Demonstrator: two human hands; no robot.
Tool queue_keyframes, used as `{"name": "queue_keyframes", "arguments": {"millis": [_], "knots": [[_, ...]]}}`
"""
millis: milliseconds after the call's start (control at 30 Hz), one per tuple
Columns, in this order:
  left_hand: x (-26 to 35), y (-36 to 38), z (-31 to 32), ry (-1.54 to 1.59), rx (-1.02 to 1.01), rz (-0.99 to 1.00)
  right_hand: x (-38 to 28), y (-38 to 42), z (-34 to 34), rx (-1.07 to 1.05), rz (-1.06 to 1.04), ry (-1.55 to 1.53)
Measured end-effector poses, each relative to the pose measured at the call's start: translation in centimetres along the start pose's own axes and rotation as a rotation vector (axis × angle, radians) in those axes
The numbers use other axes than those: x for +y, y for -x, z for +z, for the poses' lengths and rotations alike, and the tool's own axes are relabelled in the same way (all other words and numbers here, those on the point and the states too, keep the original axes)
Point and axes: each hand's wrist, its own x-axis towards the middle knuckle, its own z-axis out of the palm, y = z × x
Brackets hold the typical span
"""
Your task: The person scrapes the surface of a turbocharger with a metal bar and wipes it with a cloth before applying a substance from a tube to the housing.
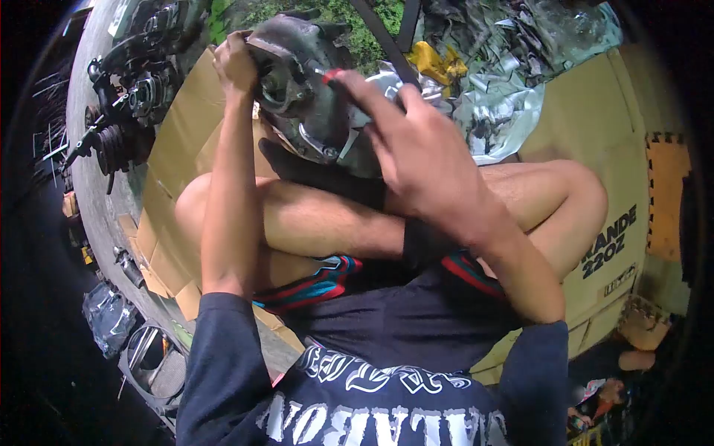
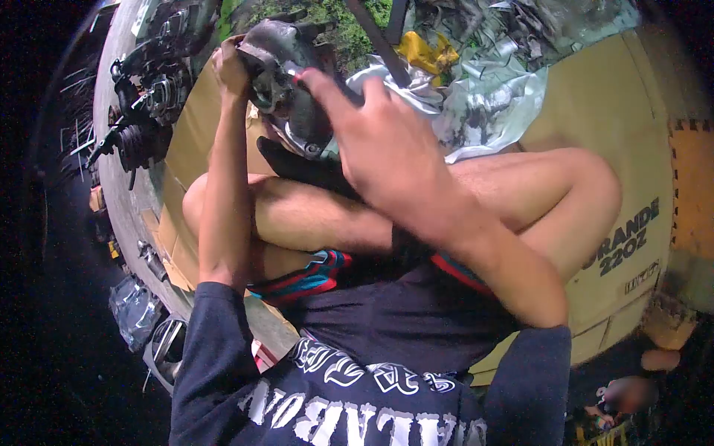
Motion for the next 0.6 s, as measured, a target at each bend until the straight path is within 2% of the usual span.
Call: {"name": "queue_keyframes", "arguments": {"millis": [33,100,200,267,400,467,600], "knots": [[0.6,0.2,-0.2,-0.019,0.003,-0.018,-0.7,0.6,0.4,-0.039,0.011,0.226],[0.7,0.2,-0.3,-0.037,0.008,-0.039,-1.6,1.2,1.2,-0.059,-0.005,0.269],[1.1,0.1,-0.3,0.125,-0.064,-0.157,-2.4,1.2,2.1,-0.168,0.129,0.358],[1.4,0.4,-0.3,-0.009,-0.001,-0.015,-2.5,1.1,2.1,-0.179,0.137,0.344],[1.0,0.7,-0.4,-0.082,0.054,0.091,-2.7,1.0,1.6,-0.215,0.141,0.332],[0.5,0.9,-0.1,-0.273,0.124,0.303,-2.3,0.9,1.6,-0.212,0.122,0.325],[0.6,1.0,-0.3,-0.311,0.13,0.367,-1.8,0.3,1.7,-0.182,0.075,0.313]]}}
